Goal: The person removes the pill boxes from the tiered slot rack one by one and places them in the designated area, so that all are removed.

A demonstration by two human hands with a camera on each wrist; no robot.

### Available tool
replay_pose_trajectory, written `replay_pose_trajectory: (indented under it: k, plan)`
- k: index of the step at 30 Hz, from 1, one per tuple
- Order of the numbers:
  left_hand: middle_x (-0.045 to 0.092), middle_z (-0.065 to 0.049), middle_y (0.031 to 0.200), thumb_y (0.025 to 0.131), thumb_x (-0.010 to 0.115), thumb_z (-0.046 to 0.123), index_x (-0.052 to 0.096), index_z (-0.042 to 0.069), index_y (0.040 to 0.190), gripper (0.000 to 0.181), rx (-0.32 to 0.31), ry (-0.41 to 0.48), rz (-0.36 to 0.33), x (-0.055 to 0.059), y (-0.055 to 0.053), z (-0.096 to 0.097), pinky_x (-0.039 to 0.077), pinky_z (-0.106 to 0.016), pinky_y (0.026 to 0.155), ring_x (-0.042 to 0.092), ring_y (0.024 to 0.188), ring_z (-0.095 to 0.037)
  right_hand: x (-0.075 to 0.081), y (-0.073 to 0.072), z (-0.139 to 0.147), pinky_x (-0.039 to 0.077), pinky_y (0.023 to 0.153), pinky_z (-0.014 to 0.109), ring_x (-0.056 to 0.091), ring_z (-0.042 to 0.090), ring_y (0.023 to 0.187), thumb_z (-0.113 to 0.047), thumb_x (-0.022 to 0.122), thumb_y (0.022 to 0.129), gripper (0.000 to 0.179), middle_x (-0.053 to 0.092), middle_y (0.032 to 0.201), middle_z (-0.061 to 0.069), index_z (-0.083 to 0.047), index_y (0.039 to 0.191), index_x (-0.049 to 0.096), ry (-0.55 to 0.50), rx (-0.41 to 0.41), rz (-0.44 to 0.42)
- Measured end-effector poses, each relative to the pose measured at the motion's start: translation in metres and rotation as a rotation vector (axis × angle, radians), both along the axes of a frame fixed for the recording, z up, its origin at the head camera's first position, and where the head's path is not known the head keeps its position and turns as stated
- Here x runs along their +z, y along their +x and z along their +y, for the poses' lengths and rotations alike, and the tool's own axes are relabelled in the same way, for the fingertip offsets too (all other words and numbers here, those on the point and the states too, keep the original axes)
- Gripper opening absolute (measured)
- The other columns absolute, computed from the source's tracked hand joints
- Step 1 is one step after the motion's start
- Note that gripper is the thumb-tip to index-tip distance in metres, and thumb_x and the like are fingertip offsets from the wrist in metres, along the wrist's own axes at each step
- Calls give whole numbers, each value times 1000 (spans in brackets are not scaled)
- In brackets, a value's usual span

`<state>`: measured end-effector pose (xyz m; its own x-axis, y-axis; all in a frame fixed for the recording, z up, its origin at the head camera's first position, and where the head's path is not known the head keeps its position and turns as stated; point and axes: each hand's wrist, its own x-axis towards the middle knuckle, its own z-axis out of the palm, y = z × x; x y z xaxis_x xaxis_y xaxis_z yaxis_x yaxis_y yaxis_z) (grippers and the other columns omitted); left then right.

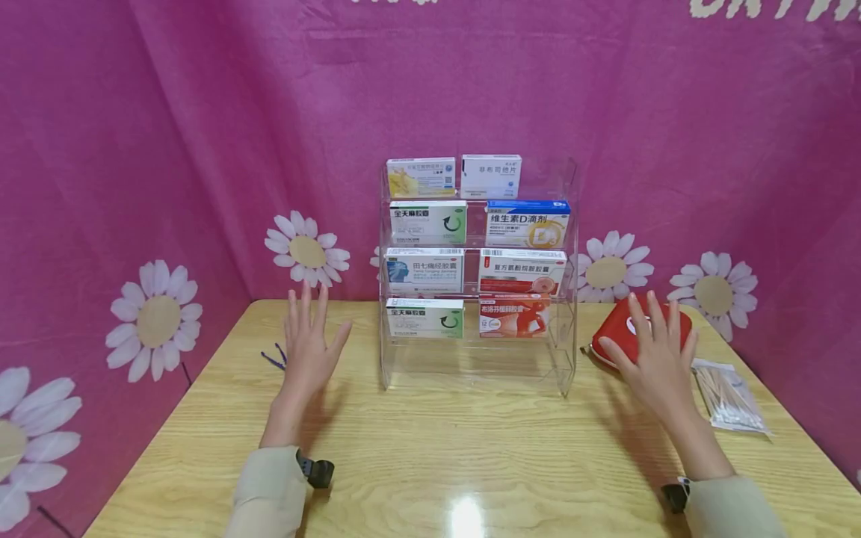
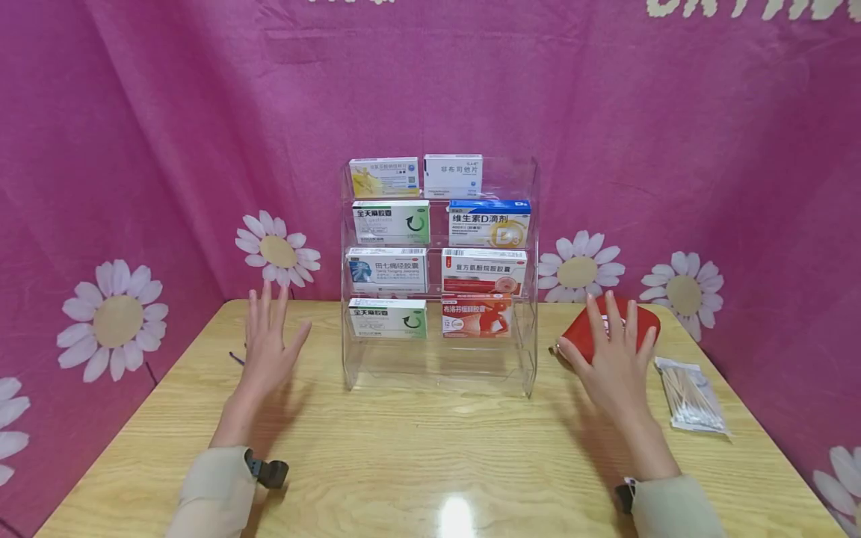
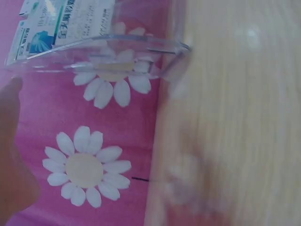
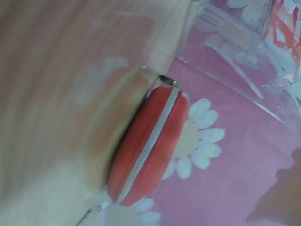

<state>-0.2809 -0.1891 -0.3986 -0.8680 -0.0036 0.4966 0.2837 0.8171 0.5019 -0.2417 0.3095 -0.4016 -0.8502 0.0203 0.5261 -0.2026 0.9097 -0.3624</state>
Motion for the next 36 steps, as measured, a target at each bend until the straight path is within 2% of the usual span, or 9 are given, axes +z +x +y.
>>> replay_pose_trajectory:
  k: [3, 6, 10, 14, 18, 21, 26, 28, 36]
  plan:
    - [-1, -12, 167, 100, 53, 34, 10, 15, 159, 76, -46, 68, 5, 6, -3, 3, 0, -63, 125, -10, 154, -35, 7, -2, -7, -8, 119, 72, -1, 41, 153, -52, 53, 95, 79, 13, 164, 18, -19, 158, 17, -46, 18, 58]
    - [-2, -9, 167, 101, 52, 31, 7, 15, 159, 75, -85, 128, -4, 12, -5, 6, 2, -58, 128, -9, 155, -30, 14, -5, -13, -1, 123, 69, 7, 41, 152, -45, 58, 95, 77, 21, 162, 20, -17, 157, 22, -94, 67, 124]
    - [-3, 2, 168, 101, 51, 34, 4, 25, 159, 75, -119, 192, -11, 20, -9, 11, 6, -57, 128, -6, 156, -23, 23, -11, -24, 10, 122, 69, 16, 43, 149, -33, 67, 92, 75, 28, 159, 20, -15, 154, 30, -147, 151, 224]
    - [3, 3, 168, 100, 53, 37, 8, 29, 158, 75, -135, 248, 17, 28, -13, 17, 14, -59, 126, 4, 156, -24, 30, -19, -38, 20, 122, 64, 29, 47, 142, -15, 75, 84, 76, 37, 154, 22, -9, 150, 38, -139, 234, 356]
    - [16, -3, 166, 98, 60, 30, 19, 22, 158, 73, -144, 311, 62, 33, -18, 22, 21, -56, 126, 17, 154, -27, 34, -26, -50, 32, 122, 51, 41, 44, 135, 2, 79, 74, 80, 46, 148, 21, -4, 145, 45, -96, 276, 440]
    - [25, -6, 164, 95, 64, 27, 26, 18, 156, 71, -147, 353, 81, 33, -22, 25, 26, -52, 125, 27, 150, -31, 35, -29, -58, 39, 118, 44, 47, 40, 131, 3, 80, 75, 77, 51, 144, 20, -5, 144, 47, -50, 294, 440]
    - [33, -6, 160, 93, 67, 22, 33, 17, 153, 69, -191, 416, 61, 33, -28, 30, 31, -43, 124, 36, 146, -29, 32, -37, -69, 49, 104, 43, 56, 36, 123, -1, 81, 75, 68, 59, 134, 19, -4, 137, 54, 24, 330, 429]
    - [34, -6, 160, 92, 68, 20, 35, 16, 152, 68, -221, 430, 53, 33, -30, 31, 32, -41, 124, 35, 147, -28, 31, -40, -72, 53, 96, 50, 58, 35, 119, -2, 81, 76, 63, 60, 131, 19, -3, 134, 57, 41, 337, 411]
    - [39, -13, 156, 89, 70, 9, 40, 9, 149, 67, -331, 497, 3, 28, -39, 37, 40, -43, 118, 43, 141, -35, 24, -48, -81, 57, 93, 54, 60, 39, 112, -3, 79, 78, 52, 62, 125, 22, 1, 127, 62, 112, 300, 374]
